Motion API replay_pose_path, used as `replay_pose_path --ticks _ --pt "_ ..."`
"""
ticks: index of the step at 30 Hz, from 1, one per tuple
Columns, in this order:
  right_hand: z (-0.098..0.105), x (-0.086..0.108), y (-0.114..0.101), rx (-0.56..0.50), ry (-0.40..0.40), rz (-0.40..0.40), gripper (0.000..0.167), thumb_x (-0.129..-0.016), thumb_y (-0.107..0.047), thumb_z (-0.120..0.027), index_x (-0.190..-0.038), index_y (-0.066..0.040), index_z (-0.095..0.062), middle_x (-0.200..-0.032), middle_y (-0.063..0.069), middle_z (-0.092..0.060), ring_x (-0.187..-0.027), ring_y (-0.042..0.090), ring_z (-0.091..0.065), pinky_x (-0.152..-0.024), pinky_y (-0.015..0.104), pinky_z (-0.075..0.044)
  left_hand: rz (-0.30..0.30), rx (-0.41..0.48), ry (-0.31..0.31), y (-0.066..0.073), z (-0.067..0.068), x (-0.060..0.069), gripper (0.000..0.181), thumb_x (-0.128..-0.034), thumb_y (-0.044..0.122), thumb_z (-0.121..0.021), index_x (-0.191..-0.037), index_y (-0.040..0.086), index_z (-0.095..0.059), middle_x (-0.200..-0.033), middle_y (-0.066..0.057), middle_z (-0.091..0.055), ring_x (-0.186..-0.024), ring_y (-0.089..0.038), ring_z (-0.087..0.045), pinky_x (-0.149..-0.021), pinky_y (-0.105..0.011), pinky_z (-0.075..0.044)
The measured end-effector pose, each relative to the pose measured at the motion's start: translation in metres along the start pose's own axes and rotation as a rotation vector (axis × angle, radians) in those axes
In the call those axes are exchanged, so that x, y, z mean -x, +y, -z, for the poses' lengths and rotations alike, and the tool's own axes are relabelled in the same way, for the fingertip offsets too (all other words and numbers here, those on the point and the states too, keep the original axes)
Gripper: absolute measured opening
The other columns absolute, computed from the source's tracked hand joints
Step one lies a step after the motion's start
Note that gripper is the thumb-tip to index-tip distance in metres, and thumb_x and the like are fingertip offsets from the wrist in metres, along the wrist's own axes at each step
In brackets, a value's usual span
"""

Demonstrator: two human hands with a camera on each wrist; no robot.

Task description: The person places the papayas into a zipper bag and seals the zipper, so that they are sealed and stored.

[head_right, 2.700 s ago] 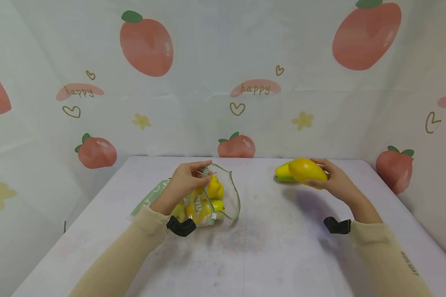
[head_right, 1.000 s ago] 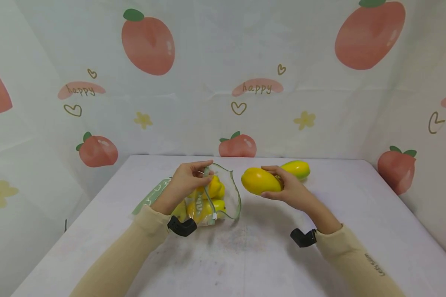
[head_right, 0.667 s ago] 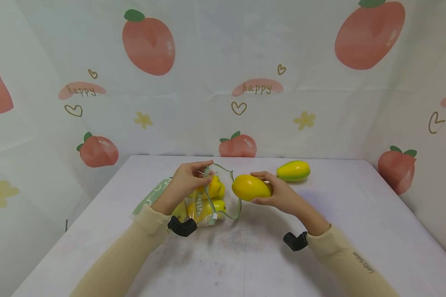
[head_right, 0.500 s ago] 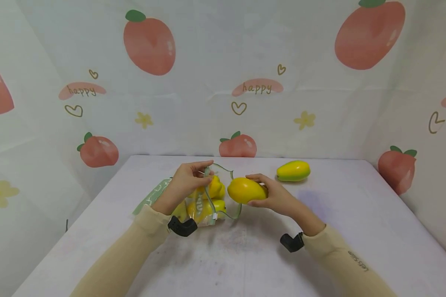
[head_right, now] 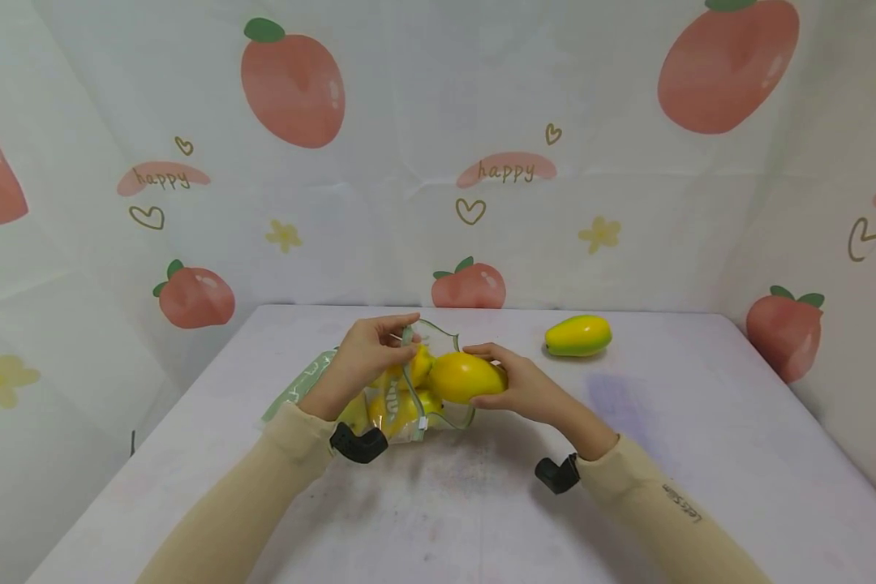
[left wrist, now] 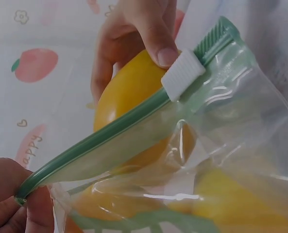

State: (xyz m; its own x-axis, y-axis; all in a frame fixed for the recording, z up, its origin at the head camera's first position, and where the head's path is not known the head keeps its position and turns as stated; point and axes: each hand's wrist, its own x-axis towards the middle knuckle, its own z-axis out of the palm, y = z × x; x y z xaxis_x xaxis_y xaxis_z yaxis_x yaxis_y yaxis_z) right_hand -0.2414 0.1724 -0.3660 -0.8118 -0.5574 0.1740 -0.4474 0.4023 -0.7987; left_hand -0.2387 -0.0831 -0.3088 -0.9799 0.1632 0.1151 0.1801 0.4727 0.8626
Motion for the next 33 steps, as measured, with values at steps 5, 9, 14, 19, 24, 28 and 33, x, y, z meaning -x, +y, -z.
replay_pose_path --ticks 5,9,14,19,24,28,33 --pt "-0.003 -0.004 -0.003 0.019 -0.010 -0.009 0.067 -0.084 -0.019 -0.075 -0.143 -0.012 -0.043 -0.139 0.015 -0.049 -0.107 0.026 -0.058 -0.089 0.028 -0.052 -0.001 0.000 -0.006 0.002 0.000 0.000 0.050 -0.0823 0.008 -0.071 -0.131 0.019 -0.063 -0.104 -0.005 -0.066 -0.091 -0.020 -0.062 -0.073 -0.026 -0.056" --pt "-0.007 -0.007 -0.007 0.028 -0.006 0.003 0.066 -0.084 -0.020 -0.075 -0.141 -0.012 -0.044 -0.138 0.013 -0.050 -0.109 0.027 -0.057 -0.091 0.035 -0.051 -0.003 -0.008 -0.011 0.004 0.001 0.000 0.050 -0.0835 0.008 -0.070 -0.132 0.019 -0.062 -0.106 -0.006 -0.066 -0.093 -0.020 -0.063 -0.076 -0.027 -0.056" --pt "-0.010 -0.012 -0.011 0.041 0.006 0.011 0.065 -0.084 -0.023 -0.076 -0.140 -0.012 -0.046 -0.138 0.012 -0.052 -0.109 0.027 -0.057 -0.091 0.038 -0.051 0.001 -0.029 -0.010 0.008 0.002 0.002 0.051 -0.0830 0.009 -0.070 -0.132 0.019 -0.062 -0.108 -0.006 -0.066 -0.095 -0.021 -0.063 -0.077 -0.027 -0.056" --pt "-0.013 -0.016 -0.014 0.034 0.029 0.007 0.064 -0.083 -0.024 -0.077 -0.137 -0.011 -0.047 -0.136 0.012 -0.054 -0.108 0.026 -0.058 -0.090 0.037 -0.051 0.003 -0.038 -0.004 0.008 0.001 0.000 0.051 -0.0831 0.008 -0.069 -0.132 0.018 -0.062 -0.107 -0.005 -0.068 -0.094 -0.019 -0.063 -0.078 -0.027 -0.056" --pt "-0.016 -0.019 -0.015 0.014 0.043 -0.009 0.063 -0.083 -0.025 -0.077 -0.134 -0.007 -0.046 -0.132 0.014 -0.055 -0.105 0.024 -0.058 -0.089 0.035 -0.052 0.006 -0.046 -0.006 0.009 0.002 -0.001 0.052 -0.0835 0.009 -0.068 -0.134 0.016 -0.060 -0.106 -0.004 -0.069 -0.095 -0.019 -0.064 -0.082 -0.029 -0.056" --pt "-0.017 -0.022 -0.017 -0.015 0.053 -0.031 0.063 -0.081 -0.026 -0.078 -0.132 -0.007 -0.047 -0.130 0.013 -0.055 -0.101 0.023 -0.059 -0.087 0.034 -0.052 0.012 -0.044 -0.008 0.008 0.002 -0.002 0.052 -0.0835 0.009 -0.068 -0.134 0.018 -0.060 -0.106 -0.002 -0.069 -0.095 -0.019 -0.064 -0.083 -0.030 -0.055" --pt "-0.018 -0.025 -0.019 -0.046 0.054 -0.013 0.061 -0.082 -0.020 -0.077 -0.133 -0.005 -0.048 -0.131 0.014 -0.055 -0.104 0.026 -0.062 -0.089 0.034 -0.054 0.027 -0.036 -0.005 0.008 0.002 -0.005 0.052 -0.0837 0.010 -0.069 -0.133 0.021 -0.061 -0.107 -0.002 -0.068 -0.096 -0.020 -0.063 -0.085 -0.031 -0.055"
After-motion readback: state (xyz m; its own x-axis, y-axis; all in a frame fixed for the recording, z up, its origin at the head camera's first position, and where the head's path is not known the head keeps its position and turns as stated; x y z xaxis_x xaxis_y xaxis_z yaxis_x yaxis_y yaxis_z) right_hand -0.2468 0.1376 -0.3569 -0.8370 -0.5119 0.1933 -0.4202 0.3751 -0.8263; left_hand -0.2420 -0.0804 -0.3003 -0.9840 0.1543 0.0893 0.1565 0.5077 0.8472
